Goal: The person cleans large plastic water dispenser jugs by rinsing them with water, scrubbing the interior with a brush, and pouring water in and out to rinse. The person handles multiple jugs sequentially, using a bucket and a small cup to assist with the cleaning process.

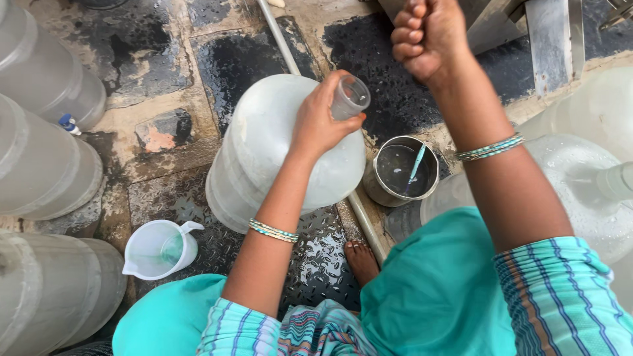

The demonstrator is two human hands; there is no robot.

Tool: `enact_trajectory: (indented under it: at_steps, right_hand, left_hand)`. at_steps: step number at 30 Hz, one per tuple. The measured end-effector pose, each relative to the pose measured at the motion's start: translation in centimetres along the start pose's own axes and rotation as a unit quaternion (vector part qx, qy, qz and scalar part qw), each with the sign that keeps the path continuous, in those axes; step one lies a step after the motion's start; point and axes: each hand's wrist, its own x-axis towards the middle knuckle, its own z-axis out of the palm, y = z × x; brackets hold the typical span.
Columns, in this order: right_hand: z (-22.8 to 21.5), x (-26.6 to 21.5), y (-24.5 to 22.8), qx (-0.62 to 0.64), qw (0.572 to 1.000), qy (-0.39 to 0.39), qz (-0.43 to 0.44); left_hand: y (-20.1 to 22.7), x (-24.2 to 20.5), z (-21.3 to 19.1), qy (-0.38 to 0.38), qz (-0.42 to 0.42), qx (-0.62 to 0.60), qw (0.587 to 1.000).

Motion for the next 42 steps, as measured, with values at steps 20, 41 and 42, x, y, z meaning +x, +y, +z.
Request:
enact_trajectory:
  at_steps: [20,41,42]
  right_hand:
    - [-34.0,-3.1,33.0,-0.452,0.781,0.369,0.222]
    - [-28.9,-9.0,30.1,-0.843,0.498,0.123,0.161]
    - [-29.1,-9.2,30.1,-0.828,0.506,0.133,0.199]
  left_hand:
    - [-1.8,-3.4,-11.4,-0.03,-0.08,-0.074,0.994]
    - [-2.1,-4.0,-12.5,-0.063,-0.086,-0.082,0.991]
    - [-2.0,-4.0,-12.4,-0.066,-0.079,-0.078,0.992]
